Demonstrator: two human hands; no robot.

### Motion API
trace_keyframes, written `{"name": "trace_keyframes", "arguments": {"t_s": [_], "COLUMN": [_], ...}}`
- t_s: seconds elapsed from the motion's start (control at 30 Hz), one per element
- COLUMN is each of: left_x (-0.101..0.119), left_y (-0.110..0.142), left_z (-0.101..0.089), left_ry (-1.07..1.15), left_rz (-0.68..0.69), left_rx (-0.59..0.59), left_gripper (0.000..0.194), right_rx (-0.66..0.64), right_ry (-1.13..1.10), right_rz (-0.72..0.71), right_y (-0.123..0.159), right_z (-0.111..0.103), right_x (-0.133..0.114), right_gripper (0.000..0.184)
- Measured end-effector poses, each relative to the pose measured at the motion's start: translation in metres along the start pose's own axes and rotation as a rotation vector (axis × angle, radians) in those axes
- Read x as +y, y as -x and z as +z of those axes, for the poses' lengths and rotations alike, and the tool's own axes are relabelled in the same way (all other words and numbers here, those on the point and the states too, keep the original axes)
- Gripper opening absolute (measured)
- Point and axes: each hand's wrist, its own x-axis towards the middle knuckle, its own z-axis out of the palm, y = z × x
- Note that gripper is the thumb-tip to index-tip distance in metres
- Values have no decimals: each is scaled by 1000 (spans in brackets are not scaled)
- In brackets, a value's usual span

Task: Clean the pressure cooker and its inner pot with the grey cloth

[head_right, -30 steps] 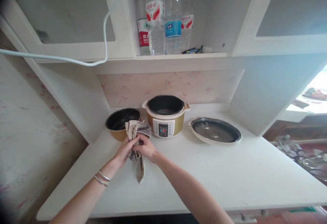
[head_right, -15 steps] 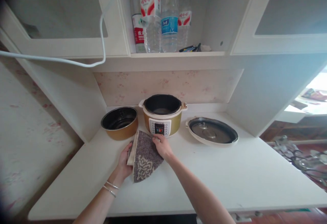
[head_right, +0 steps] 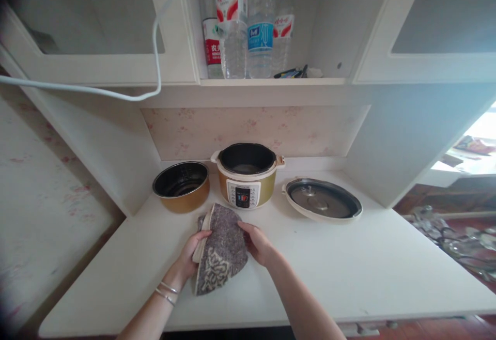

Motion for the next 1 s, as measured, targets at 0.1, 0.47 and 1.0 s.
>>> {"name": "trace_keyframes", "arguments": {"t_s": [0.1, 0.47, 1.0], "left_x": [7, 39, 238], "left_y": [7, 33, -31], "left_z": [0, 40, 255], "left_ry": [59, -191, -1030], "left_rz": [0, 80, 1131], "left_rx": [-34, 42, 90], "left_gripper": [48, 39, 31], "right_rx": [-129, -283, 500], "right_ry": [6, 195, 1017], "right_rz": [-27, -160, -428], "right_y": [14, 36, 45], "right_z": [6, -14, -122], "right_x": [-3, -15, 16], "right_gripper": [48, 53, 29]}}
